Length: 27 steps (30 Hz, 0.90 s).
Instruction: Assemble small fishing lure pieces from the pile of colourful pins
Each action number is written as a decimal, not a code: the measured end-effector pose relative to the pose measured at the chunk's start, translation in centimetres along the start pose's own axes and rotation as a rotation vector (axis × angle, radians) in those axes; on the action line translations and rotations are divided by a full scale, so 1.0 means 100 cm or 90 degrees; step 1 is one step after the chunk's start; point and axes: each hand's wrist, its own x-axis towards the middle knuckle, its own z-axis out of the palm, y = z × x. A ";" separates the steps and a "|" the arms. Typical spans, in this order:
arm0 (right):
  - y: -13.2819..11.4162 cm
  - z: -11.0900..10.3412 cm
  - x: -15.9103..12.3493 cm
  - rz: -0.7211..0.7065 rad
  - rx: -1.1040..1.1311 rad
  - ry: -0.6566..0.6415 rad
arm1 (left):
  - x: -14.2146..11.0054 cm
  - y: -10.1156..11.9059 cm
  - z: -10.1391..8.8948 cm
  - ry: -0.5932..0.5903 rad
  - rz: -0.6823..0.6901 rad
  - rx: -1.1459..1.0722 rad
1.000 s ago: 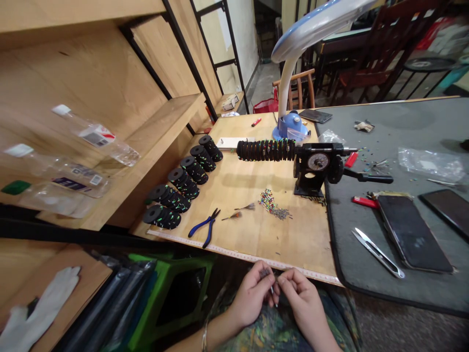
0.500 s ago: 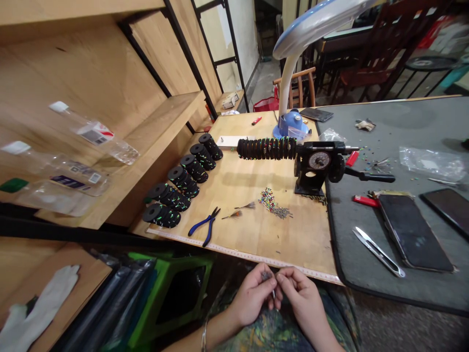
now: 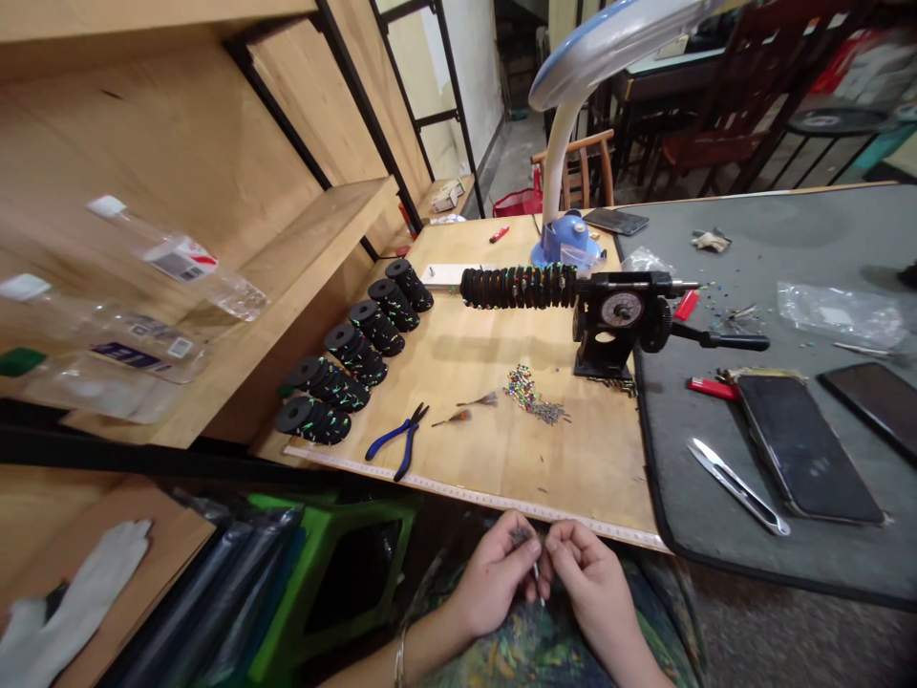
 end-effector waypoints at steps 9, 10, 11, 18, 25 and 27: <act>0.002 -0.001 -0.004 -0.038 -0.080 0.041 | -0.009 0.007 0.000 0.017 0.010 0.087; 0.002 -0.002 -0.005 -0.046 -0.105 0.065 | -0.010 0.007 0.000 0.019 0.013 0.089; 0.002 -0.003 -0.006 -0.054 -0.131 0.089 | -0.011 0.007 0.000 0.020 0.015 0.089; 0.002 -0.006 -0.012 -0.092 -0.259 0.119 | -0.011 0.005 -0.003 0.033 0.024 0.095; 0.003 -0.007 -0.011 -0.097 -0.303 0.090 | -0.011 0.005 -0.002 0.039 0.029 0.099; 0.005 -0.008 -0.011 -0.100 -0.303 0.086 | -0.011 0.004 -0.002 0.040 0.033 0.106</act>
